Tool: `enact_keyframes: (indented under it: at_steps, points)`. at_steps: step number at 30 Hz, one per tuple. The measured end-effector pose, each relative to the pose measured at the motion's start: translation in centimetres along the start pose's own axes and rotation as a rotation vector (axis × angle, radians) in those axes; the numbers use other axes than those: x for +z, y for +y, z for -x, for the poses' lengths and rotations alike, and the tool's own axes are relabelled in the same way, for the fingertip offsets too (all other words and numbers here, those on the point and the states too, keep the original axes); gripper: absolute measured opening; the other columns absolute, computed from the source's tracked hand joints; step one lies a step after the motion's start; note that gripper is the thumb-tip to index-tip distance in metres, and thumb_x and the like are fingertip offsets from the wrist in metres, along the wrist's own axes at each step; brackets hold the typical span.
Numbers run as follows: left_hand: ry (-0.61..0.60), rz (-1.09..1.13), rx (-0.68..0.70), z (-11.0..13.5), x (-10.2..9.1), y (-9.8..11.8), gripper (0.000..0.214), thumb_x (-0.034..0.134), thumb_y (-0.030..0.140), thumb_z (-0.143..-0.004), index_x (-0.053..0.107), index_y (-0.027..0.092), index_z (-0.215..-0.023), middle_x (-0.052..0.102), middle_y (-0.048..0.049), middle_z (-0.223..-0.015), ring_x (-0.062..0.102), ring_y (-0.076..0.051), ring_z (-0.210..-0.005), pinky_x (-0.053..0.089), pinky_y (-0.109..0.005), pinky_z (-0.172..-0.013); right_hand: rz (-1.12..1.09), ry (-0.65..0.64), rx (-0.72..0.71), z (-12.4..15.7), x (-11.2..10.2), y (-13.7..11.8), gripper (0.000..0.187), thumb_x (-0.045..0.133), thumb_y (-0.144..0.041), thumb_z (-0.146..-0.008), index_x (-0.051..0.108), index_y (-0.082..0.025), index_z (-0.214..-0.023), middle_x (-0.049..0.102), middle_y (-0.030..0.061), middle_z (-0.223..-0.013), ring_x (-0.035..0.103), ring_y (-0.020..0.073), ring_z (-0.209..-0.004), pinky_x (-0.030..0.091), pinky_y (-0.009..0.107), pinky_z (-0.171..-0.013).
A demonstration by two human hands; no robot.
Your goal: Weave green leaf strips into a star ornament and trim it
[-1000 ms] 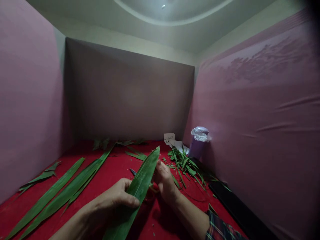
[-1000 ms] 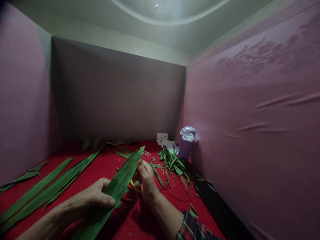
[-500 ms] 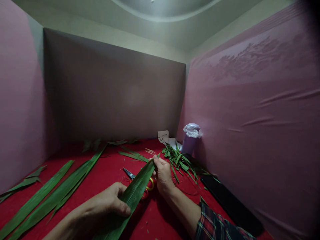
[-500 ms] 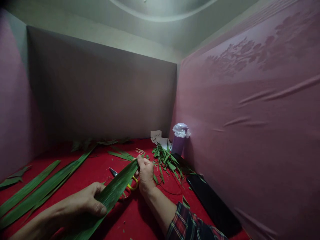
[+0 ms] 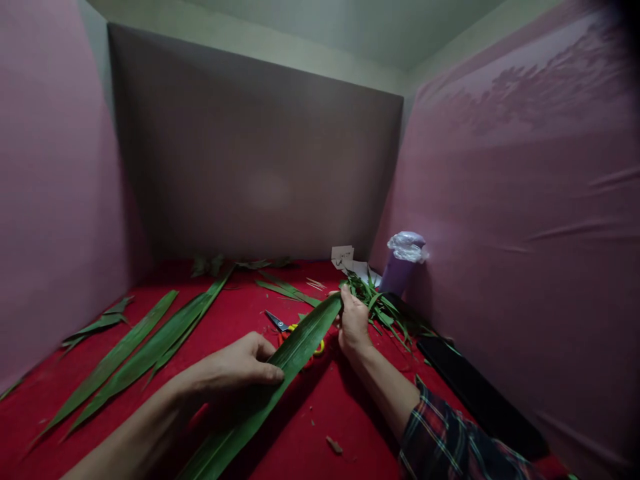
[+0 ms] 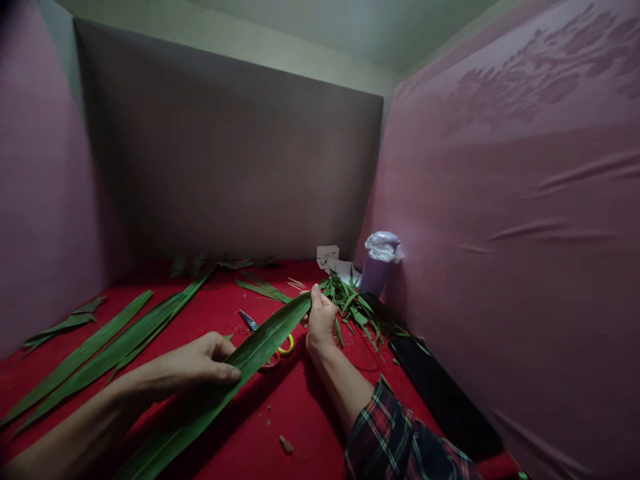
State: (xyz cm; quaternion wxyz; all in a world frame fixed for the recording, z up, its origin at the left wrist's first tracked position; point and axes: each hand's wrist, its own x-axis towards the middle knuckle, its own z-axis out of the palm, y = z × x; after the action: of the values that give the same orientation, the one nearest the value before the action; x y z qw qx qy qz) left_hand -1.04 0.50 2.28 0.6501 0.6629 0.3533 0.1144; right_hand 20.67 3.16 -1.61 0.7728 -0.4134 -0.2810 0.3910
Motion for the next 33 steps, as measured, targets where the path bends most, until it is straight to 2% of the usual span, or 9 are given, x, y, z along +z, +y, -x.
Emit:
enact_keyframes:
  at_steps: [2,5,8,11,15,18,26,30,33]
  points:
    - [0.08,0.046,0.034,-0.3,0.1,0.0,0.022,0.067,0.033,-0.067,0.069,0.011,-0.064,0.064,-0.0033,-0.055,0.052,-0.01,-0.043,0.035,-0.02,-0.043,0.001,-0.067,0.028,0.4,0.2,0.0,0.045,0.059,-0.062,-0.068,0.053,-0.017,-0.071,0.047,-0.0072,-0.047,0.036,0.0041,-0.032,0.025,0.014,-0.028]
    - [0.297,0.175,0.102,-1.0,0.1,-0.1,0.027,0.068,0.037,-0.065,0.068,0.01,-0.072,0.065,-0.0043,-0.058,0.055,-0.012,-0.046,0.038,-0.021,-0.044,0.031,-0.232,0.098,1.8,0.7,0.4,0.051,0.053,-0.067,-0.071,0.054,-0.017,-0.083,0.059,-0.0003,-0.067,0.046,0.0053,-0.04,0.034,0.015,-0.033]
    - [0.495,0.338,0.186,-1.7,-0.2,-0.4,0.03,0.071,0.038,-0.062,0.064,0.011,-0.072,0.064,-0.0029,-0.056,0.056,-0.013,-0.045,0.042,-0.022,-0.044,0.127,-0.482,0.2,4.0,1.3,1.0,0.052,0.053,-0.066,-0.072,0.057,-0.014,-0.078,0.058,0.0003,-0.057,0.043,0.0054,-0.034,0.03,0.016,-0.032]
    - [0.617,0.427,0.278,-2.1,-0.4,-0.6,0.029,0.073,0.037,-0.06,0.06,0.012,-0.064,0.059,0.0003,-0.048,0.051,-0.01,-0.039,0.04,-0.021,-0.041,0.232,-0.711,0.278,6.2,1.7,1.4,0.043,0.066,-0.054,-0.069,0.058,-0.012,-0.068,0.05,-0.004,-0.042,0.037,0.0048,-0.03,0.025,0.016,-0.031]
    - [0.697,0.456,0.358,-2.1,-0.4,-0.5,0.027,0.072,0.036,-0.063,0.057,0.013,-0.062,0.056,0.0027,-0.047,0.047,-0.007,-0.038,0.036,-0.017,-0.037,0.261,-0.845,0.304,8.0,1.9,1.5,0.031,0.074,-0.039,-0.065,0.058,-0.014,-0.072,0.055,-0.004,-0.057,0.047,0.0063,-0.045,0.036,0.017,-0.044]
    - [0.683,0.456,0.382,-2.2,-0.3,-0.4,0.028,0.069,0.039,-0.066,0.058,0.013,-0.067,0.057,0.0021,-0.051,0.049,-0.008,-0.041,0.039,-0.018,-0.039,0.25,-0.829,0.291,8.1,2.0,1.6,0.027,0.074,-0.035,-0.064,0.059,-0.014,-0.072,0.059,-0.0017,-0.065,0.051,0.0096,-0.055,0.04,0.021,-0.053]
    - [0.494,0.241,0.302,-2.4,0.6,-0.7,0.032,0.073,0.037,-0.059,0.058,0.013,-0.072,0.058,0.0011,-0.056,0.052,-0.009,-0.043,0.041,-0.019,-0.039,0.187,-0.569,0.139,6.6,2.1,1.2,0.026,0.071,-0.036,-0.065,0.059,-0.014,-0.069,0.058,-0.0013,-0.061,0.049,0.01,-0.053,0.039,0.022,-0.052]
    - [0.423,0.212,0.252,-2.6,1.1,-0.9,0.029,0.073,0.034,-0.055,0.055,0.013,-0.064,0.056,0.0018,-0.05,0.049,-0.008,-0.039,0.04,-0.019,-0.038,0.164,-0.532,0.155,6.5,2.1,0.9,0.028,0.072,-0.039,-0.063,0.058,-0.015,-0.069,0.057,-0.0023,-0.06,0.048,0.0095,-0.051,0.039,0.021,-0.049]
    - [0.437,0.23,0.209,-2.7,1.3,-0.8,0.028,0.072,0.032,-0.054,0.053,0.014,-0.06,0.055,0.0022,-0.045,0.048,-0.008,-0.035,0.04,-0.019,-0.037,0.158,-0.533,0.166,6.5,2.1,0.8,0.03,0.071,-0.041,-0.064,0.056,-0.016,-0.069,0.057,-0.0029,-0.059,0.048,0.0089,-0.049,0.038,0.02,-0.046]
